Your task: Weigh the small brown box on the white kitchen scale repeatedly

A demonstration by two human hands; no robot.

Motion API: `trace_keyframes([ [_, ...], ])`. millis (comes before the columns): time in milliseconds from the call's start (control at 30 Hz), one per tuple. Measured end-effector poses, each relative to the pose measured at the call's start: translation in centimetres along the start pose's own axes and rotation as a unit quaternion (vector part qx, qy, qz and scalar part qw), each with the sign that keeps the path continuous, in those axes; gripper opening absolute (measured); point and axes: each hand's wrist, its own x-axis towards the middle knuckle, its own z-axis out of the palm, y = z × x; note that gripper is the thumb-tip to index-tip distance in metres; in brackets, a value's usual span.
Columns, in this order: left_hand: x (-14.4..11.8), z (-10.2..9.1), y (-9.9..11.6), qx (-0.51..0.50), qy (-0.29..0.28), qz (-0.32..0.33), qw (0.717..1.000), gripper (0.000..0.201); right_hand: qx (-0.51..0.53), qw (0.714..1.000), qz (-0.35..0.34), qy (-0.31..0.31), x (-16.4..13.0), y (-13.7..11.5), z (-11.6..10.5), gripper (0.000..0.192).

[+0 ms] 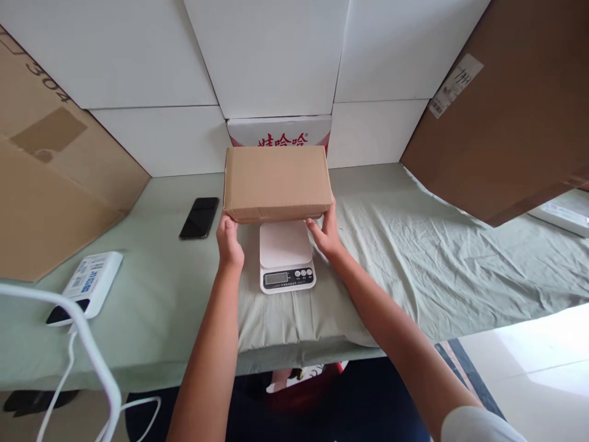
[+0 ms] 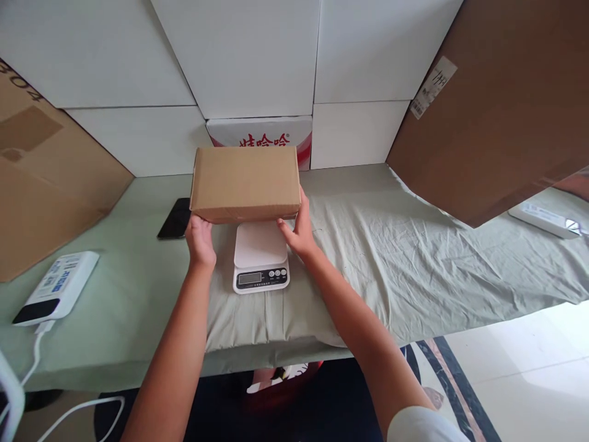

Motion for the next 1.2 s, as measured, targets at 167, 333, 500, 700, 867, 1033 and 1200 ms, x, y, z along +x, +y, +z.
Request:
trace_keyframes([
  [167,-4.7,-1.6,2.5,0.027,-0.050,-0.010,0.998,0.064,-0.047,0.999,0.008,-0.019,-3.4,-2.6,-2.5,0.086],
  [333,-7.5,-2.2,3.0,0.029,-0.064,-0.042,0.997,0.068,-0.047,0.997,0.045,-0.032,-4.0,-3.7,-3.4,0.094],
  [500,-7.7,-2.2,3.4,0.016,-0.045,-0.062,0.997,0.066,-0.034,0.995,0.070,-0.069,-3.2,-4.7,-4.0,0.083],
  [700,-7.9,-2.2,3.8,0.000,-0.051,-0.069,0.996,0.068,-0.026,0.992,0.094,-0.077,-2.9,-5.8,-5.1,0.071],
  [867,-8.3,-2.2,3.8,0.001,-0.058,-0.078,0.995,0.067,-0.047,0.992,0.090,-0.070,-2.9,-6.0,-5.1,0.071],
  [1033,-8.2,-2.3,3.6,0.010,-0.065,-0.095,0.993,0.070,-0.017,0.986,0.158,-0.056,-2.9,-5.7,-4.6,0.079],
  [1200,-8.9,-2.6,4.0,-0.002,-0.060,-0.102,0.993,0.068,0.016,0.987,0.152,-0.046,-3.4,-5.7,-4.0,0.082],
])
